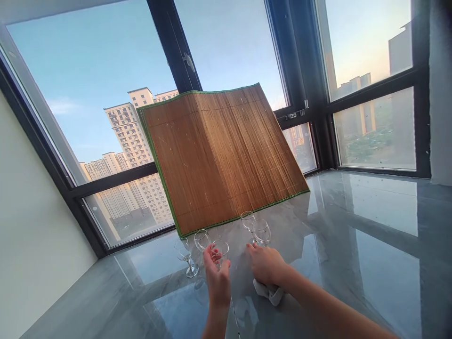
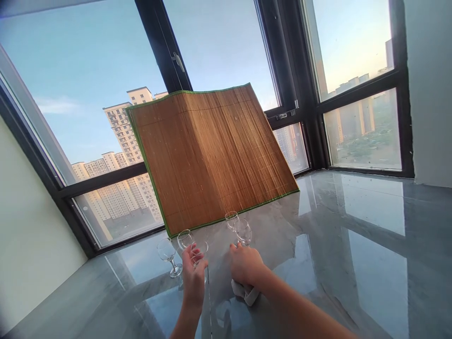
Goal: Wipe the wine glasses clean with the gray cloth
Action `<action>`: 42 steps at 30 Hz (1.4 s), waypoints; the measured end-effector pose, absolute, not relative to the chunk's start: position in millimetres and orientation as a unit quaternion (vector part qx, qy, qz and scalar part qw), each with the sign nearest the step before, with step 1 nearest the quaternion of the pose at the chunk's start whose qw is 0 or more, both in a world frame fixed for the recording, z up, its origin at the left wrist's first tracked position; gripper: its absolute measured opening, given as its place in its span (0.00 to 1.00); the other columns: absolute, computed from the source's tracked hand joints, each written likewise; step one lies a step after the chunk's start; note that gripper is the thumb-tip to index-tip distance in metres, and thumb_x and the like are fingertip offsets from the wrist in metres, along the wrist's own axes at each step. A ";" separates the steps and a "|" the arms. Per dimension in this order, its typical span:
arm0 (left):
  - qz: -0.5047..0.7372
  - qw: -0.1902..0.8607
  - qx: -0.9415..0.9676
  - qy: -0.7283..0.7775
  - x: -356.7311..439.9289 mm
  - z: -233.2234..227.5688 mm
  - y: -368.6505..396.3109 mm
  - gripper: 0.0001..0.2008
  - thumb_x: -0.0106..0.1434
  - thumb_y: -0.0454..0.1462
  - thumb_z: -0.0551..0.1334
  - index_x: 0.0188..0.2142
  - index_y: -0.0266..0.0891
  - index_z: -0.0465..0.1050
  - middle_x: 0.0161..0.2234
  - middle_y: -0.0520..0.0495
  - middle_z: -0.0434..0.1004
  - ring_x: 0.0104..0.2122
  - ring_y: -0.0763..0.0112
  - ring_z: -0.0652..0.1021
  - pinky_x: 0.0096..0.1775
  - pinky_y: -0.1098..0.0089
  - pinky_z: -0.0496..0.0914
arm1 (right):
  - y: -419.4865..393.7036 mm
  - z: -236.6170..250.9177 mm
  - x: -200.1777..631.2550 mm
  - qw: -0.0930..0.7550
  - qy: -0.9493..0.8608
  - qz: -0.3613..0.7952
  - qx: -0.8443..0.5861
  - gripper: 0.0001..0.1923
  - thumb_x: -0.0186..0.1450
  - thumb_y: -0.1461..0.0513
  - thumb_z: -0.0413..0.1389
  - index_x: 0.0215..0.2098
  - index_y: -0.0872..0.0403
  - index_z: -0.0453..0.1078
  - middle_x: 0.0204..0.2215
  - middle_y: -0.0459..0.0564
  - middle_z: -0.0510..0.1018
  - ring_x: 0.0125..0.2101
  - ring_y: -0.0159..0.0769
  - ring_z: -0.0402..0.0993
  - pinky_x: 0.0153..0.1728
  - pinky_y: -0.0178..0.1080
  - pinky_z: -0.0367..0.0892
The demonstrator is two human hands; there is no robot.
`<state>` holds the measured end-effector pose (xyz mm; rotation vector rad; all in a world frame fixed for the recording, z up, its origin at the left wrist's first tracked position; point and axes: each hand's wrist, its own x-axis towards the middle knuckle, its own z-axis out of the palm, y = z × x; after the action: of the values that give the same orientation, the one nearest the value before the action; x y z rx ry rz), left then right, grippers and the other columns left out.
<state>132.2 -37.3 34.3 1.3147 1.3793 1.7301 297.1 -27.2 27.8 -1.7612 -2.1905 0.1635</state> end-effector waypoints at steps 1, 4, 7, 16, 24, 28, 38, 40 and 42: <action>0.642 0.280 0.493 0.515 132.0 34.1 -37.5 0.25 0.50 0.35 0.62 0.50 0.40 0.66 0.43 0.45 0.69 0.40 0.65 0.73 0.47 0.60 0.68 | -26.2 27.8 297.7 0.163 -0.768 0.059 -0.616 0.18 0.60 0.65 0.54 0.49 0.56 0.71 0.46 0.61 0.79 0.40 0.50 0.80 0.35 0.41 0.69; 0.636 0.283 0.496 0.519 131.7 34.6 -38.2 0.25 0.50 0.35 0.62 0.50 0.40 0.66 0.43 0.45 0.69 0.41 0.65 0.73 0.47 0.60 0.68 | -22.5 28.4 299.8 0.167 -0.771 0.066 -0.611 0.19 0.59 0.67 0.54 0.49 0.56 0.71 0.45 0.59 0.80 0.41 0.48 0.80 0.36 0.40 0.69; 0.640 0.279 0.492 0.521 131.6 35.2 -37.9 0.25 0.50 0.35 0.62 0.50 0.40 0.67 0.42 0.46 0.69 0.41 0.65 0.74 0.47 0.62 0.68 | -18.6 28.9 302.3 0.173 -0.774 0.073 -0.605 0.20 0.58 0.67 0.55 0.50 0.56 0.70 0.45 0.58 0.80 0.42 0.48 0.79 0.37 0.40 0.68; 0.628 0.271 0.509 0.522 133.1 34.2 -38.3 0.25 0.52 0.35 0.61 0.51 0.40 0.65 0.44 0.45 0.69 0.42 0.64 0.73 0.48 0.59 0.68 | -15.5 26.9 305.1 0.184 -0.780 0.077 -0.594 0.25 0.60 0.67 0.54 0.56 0.55 0.68 0.48 0.59 0.79 0.45 0.50 0.78 0.40 0.42 0.69; 0.636 0.261 0.514 0.512 132.4 31.4 -35.6 0.25 0.54 0.36 0.62 0.52 0.41 0.63 0.45 0.44 0.69 0.41 0.67 0.74 0.47 0.62 0.68 | -22.7 31.2 299.7 0.181 -0.797 0.064 -0.572 0.32 0.59 0.66 0.52 0.62 0.57 0.61 0.49 0.61 0.78 0.45 0.50 0.79 0.40 0.42 0.69; 0.638 0.273 0.508 0.511 132.0 31.5 -35.6 0.26 0.55 0.37 0.62 0.53 0.41 0.61 0.47 0.43 0.69 0.41 0.67 0.75 0.47 0.63 0.69 | -33.5 32.6 288.5 0.178 -0.808 0.068 -0.557 0.30 0.59 0.65 0.52 0.61 0.54 0.63 0.48 0.60 0.79 0.45 0.50 0.78 0.39 0.41 0.68; 0.613 0.191 0.544 0.541 133.3 22.8 -32.1 0.27 0.58 0.39 0.62 0.56 0.43 0.58 0.44 0.44 0.71 0.39 0.66 0.76 0.46 0.61 0.71 | -39.9 31.3 276.8 0.247 -0.774 0.103 -0.573 0.30 0.57 0.67 0.51 0.59 0.55 0.66 0.48 0.60 0.78 0.44 0.50 0.78 0.39 0.42 0.66; 0.599 0.168 0.549 0.559 133.4 20.0 -30.5 0.28 0.58 0.39 0.62 0.57 0.43 0.57 0.43 0.45 0.72 0.40 0.65 0.77 0.45 0.62 0.70 | -40.2 34.6 273.7 0.304 -0.767 0.134 -0.550 0.30 0.58 0.67 0.50 0.60 0.54 0.66 0.46 0.57 0.79 0.45 0.46 0.77 0.41 0.41 0.66; 0.583 0.160 0.558 0.568 133.5 18.5 -29.7 0.29 0.59 0.38 0.60 0.59 0.43 0.55 0.42 0.46 0.73 0.40 0.64 0.77 0.44 0.62 0.71 | -40.7 38.6 271.6 0.371 -0.747 0.157 -0.529 0.29 0.58 0.67 0.50 0.58 0.54 0.67 0.42 0.54 0.80 0.43 0.43 0.76 0.43 0.40 0.65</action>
<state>133.5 -29.7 18.5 1.5944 1.6238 1.6671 271.6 -40.7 38.6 -1.3564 -1.9162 0.4035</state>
